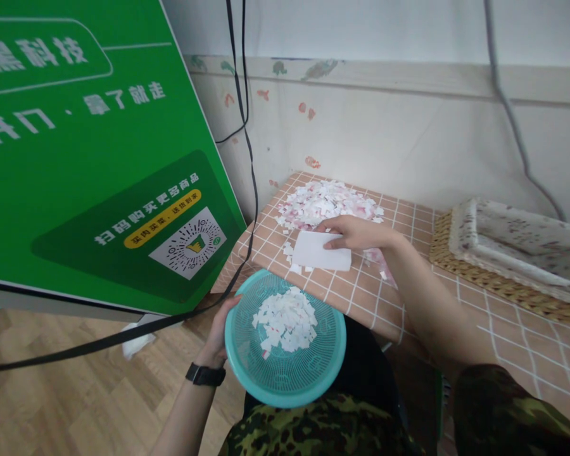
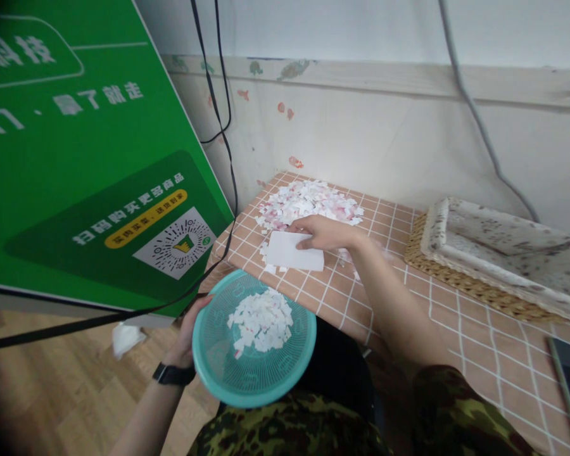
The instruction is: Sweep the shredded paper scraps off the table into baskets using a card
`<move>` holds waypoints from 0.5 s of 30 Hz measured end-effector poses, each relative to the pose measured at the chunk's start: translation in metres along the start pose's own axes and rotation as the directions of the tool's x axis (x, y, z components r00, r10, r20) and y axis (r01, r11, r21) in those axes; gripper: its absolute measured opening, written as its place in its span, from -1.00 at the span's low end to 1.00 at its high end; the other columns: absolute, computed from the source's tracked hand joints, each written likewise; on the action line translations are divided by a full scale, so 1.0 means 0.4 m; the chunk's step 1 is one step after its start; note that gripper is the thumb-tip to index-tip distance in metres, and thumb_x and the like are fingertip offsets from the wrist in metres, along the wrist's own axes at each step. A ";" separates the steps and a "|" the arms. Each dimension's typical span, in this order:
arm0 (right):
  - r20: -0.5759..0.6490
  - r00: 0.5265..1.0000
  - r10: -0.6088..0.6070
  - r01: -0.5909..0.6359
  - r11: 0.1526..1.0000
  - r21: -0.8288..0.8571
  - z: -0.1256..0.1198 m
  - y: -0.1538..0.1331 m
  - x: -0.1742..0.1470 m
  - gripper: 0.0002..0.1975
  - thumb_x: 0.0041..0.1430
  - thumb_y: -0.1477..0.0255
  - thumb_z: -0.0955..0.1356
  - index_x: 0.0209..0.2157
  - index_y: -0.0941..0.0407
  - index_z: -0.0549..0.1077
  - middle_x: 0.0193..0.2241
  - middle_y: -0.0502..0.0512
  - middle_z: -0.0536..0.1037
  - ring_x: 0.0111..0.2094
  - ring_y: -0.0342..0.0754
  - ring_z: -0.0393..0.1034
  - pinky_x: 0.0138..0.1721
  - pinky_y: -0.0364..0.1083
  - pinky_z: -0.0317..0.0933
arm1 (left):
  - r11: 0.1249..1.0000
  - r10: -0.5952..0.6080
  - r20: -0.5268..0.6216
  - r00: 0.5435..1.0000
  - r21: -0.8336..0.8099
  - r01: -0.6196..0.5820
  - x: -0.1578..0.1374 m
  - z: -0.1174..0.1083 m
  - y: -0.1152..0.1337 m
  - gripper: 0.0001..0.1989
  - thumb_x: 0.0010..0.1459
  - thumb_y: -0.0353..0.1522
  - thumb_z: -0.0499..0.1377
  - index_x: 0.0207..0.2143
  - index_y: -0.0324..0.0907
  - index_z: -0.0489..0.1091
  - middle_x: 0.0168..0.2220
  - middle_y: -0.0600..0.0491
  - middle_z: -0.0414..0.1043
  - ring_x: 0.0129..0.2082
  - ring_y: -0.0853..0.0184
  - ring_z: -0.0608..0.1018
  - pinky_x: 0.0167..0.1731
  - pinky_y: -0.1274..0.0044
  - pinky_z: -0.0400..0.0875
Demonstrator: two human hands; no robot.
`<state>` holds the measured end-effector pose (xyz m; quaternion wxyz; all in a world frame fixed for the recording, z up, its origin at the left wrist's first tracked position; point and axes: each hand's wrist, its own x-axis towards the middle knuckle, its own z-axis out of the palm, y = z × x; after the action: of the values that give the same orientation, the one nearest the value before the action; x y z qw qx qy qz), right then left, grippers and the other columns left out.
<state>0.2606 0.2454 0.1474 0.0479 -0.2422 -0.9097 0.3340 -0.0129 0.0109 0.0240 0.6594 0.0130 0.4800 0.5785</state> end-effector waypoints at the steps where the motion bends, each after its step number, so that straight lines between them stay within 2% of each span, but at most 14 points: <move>1: -0.012 1.000 0.000 0.001 1.000 0.011 0.000 -0.004 -0.005 -0.72 0.08 0.40 0.35 -0.13 0.12 0.46 -0.19 0.08 0.56 -0.22 -0.03 0.42 -0.20 -0.08 0.25 | 1.000 0.005 0.004 1.000 -0.007 -0.005 0.000 0.001 -0.001 -0.90 0.02 -0.40 0.23 -0.47 -0.29 0.50 -0.56 0.01 0.57 -0.59 0.31 0.55 -0.50 0.52 0.47; 4: -0.153 0.986 0.069 -0.074 0.997 -0.028 0.006 -0.010 -0.029 -0.72 0.08 0.38 0.36 -0.14 0.12 0.47 -0.23 0.08 0.58 -0.25 -0.02 0.43 -0.21 -0.06 0.26 | 1.000 0.011 0.015 1.000 -0.028 -0.010 0.001 0.000 -0.006 -0.90 0.00 -0.39 0.25 -0.49 -0.28 0.49 -0.58 0.02 0.56 -0.60 0.32 0.55 -0.51 0.53 0.46; 7: -0.262 0.958 0.119 -0.134 0.990 -0.042 0.039 -0.016 -0.059 -0.71 0.08 0.40 0.36 -0.12 0.11 0.49 -0.17 0.11 0.57 -0.19 0.01 0.44 -0.16 -0.03 0.27 | 0.999 -0.001 0.031 1.000 -0.038 0.002 0.003 -0.005 -0.013 -0.87 0.01 -0.37 0.24 -0.44 -0.29 0.51 -0.53 0.00 0.57 -0.57 0.30 0.56 -0.48 0.51 0.47; 10: -0.297 0.948 0.112 -0.106 0.994 0.038 0.088 -0.032 -0.086 -0.67 0.12 0.41 0.33 -0.05 0.08 0.49 -0.10 0.09 0.56 -0.14 0.01 0.44 -0.13 -0.02 0.29 | 0.998 -0.020 0.058 0.998 -0.051 0.023 0.004 -0.007 -0.017 -0.85 0.04 -0.36 0.23 -0.40 -0.29 0.52 -0.50 -0.02 0.59 -0.53 0.28 0.58 -0.44 0.49 0.48; 13: -0.267 0.955 0.126 -0.090 0.986 0.142 0.126 -0.049 -0.108 -0.65 0.15 0.37 0.31 -0.01 0.06 0.47 -0.10 0.05 0.57 -0.20 -0.01 0.47 -0.22 -0.05 0.33 | 0.996 -0.051 0.084 0.995 -0.070 0.057 0.003 -0.007 -0.017 -0.83 0.05 -0.36 0.22 -0.36 -0.30 0.52 -0.45 -0.04 0.61 -0.47 0.23 0.60 -0.35 0.44 0.50; 15: -0.288 0.945 0.157 -0.105 0.976 0.188 0.141 -0.053 -0.118 -0.63 0.17 0.34 0.31 0.01 0.07 0.46 -0.11 0.04 0.57 -0.25 -0.02 0.48 -0.29 -0.07 0.35 | 0.994 -0.071 0.099 0.993 -0.071 0.078 0.002 -0.007 -0.015 -0.80 0.05 -0.35 0.21 -0.31 -0.31 0.53 -0.41 -0.07 0.61 -0.42 0.18 0.61 -0.29 0.39 0.50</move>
<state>0.2792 0.1762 0.1208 0.1840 -0.3455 -0.8416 0.3721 -0.0103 0.0079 0.0183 0.7030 -0.0018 0.4256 0.5698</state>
